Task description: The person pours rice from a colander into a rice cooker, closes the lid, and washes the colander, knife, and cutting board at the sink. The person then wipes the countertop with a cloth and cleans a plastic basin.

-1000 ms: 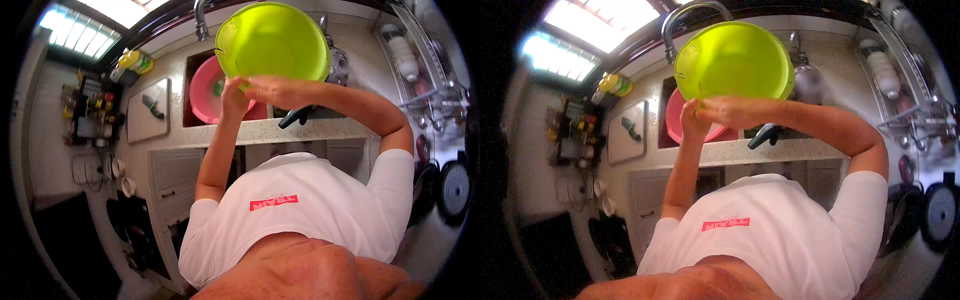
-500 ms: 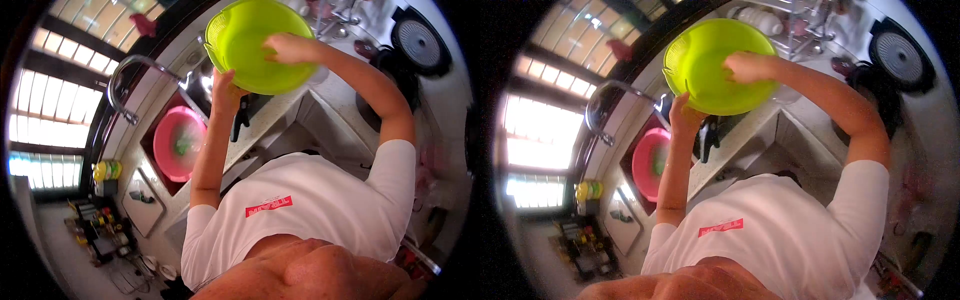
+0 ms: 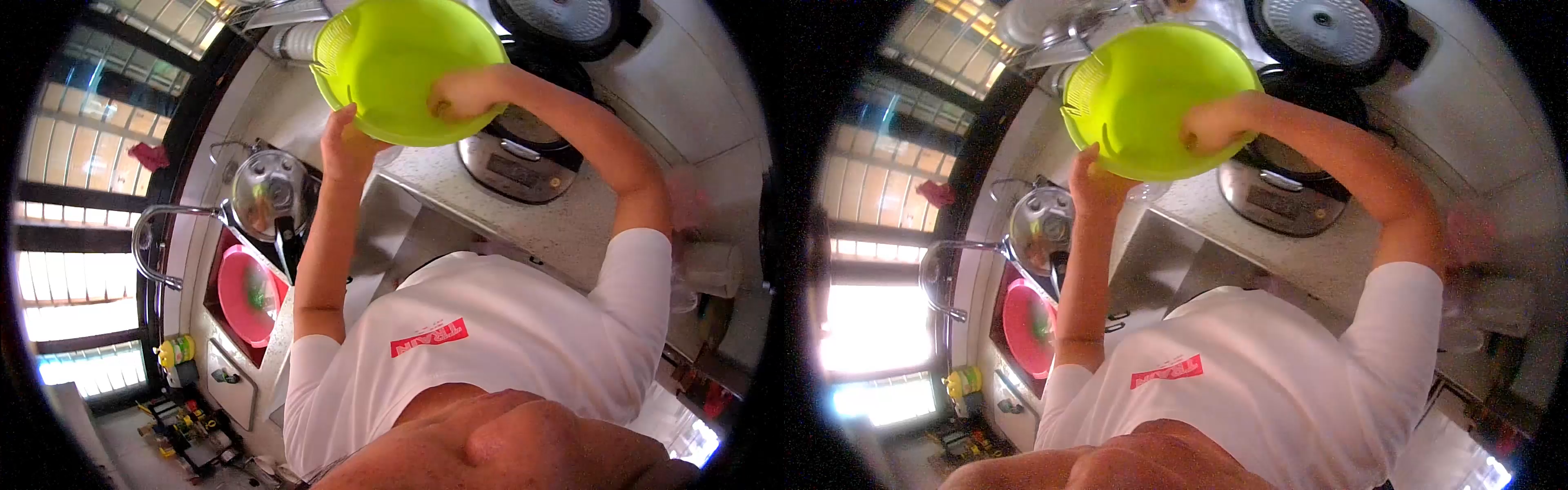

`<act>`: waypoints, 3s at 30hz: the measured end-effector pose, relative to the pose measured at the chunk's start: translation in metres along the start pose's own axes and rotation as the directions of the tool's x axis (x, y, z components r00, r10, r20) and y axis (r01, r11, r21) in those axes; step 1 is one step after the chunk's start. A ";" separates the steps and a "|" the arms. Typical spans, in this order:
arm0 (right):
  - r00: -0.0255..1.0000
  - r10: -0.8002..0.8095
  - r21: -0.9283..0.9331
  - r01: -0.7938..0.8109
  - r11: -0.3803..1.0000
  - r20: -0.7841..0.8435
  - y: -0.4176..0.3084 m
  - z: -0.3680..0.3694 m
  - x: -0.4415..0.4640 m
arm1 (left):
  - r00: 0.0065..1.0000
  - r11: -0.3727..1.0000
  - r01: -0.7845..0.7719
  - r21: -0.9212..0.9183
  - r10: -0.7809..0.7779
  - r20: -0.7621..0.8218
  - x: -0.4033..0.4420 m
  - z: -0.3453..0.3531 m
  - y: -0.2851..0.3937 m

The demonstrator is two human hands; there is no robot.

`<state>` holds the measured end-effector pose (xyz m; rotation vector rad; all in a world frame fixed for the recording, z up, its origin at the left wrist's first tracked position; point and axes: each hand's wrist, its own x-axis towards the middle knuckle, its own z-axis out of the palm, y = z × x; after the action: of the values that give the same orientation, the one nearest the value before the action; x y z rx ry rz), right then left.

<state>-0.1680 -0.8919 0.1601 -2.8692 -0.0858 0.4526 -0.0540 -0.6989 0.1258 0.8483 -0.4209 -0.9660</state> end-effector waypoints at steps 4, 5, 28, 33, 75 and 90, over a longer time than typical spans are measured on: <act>0.998 -0.008 0.132 0.015 0.991 -0.054 0.066 0.014 -0.003 | 1.000 0.994 0.009 0.104 -0.009 0.001 0.030 0.034 -0.021; 0.998 -0.005 0.141 0.013 0.990 -0.058 0.075 0.017 -0.004 | 1.000 0.985 -0.006 0.170 0.010 -0.023 0.035 0.041 -0.024; 0.907 -0.093 0.400 0.271 0.875 -0.411 0.132 0.038 0.021 | 0.929 0.671 -0.368 0.643 0.294 0.224 0.092 0.091 -0.051; 0.915 -0.107 0.380 0.265 0.886 -0.390 0.151 0.039 -0.009 | 0.842 0.454 -0.535 0.713 0.354 0.407 0.091 0.095 -0.051; 0.989 -0.079 0.319 0.035 0.947 0.126 0.138 0.123 -0.024 | 0.785 0.745 -0.503 0.438 0.606 -0.128 0.008 0.007 -0.033; 0.948 0.203 0.055 -0.223 0.973 0.244 0.146 0.116 -0.081 | 0.701 0.743 -0.389 0.545 0.622 -0.349 -0.081 -0.119 0.016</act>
<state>-0.2781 -1.0157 0.0424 -2.7416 0.2004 0.8202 -0.0097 -0.5731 0.0689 1.2643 -0.3831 -0.0716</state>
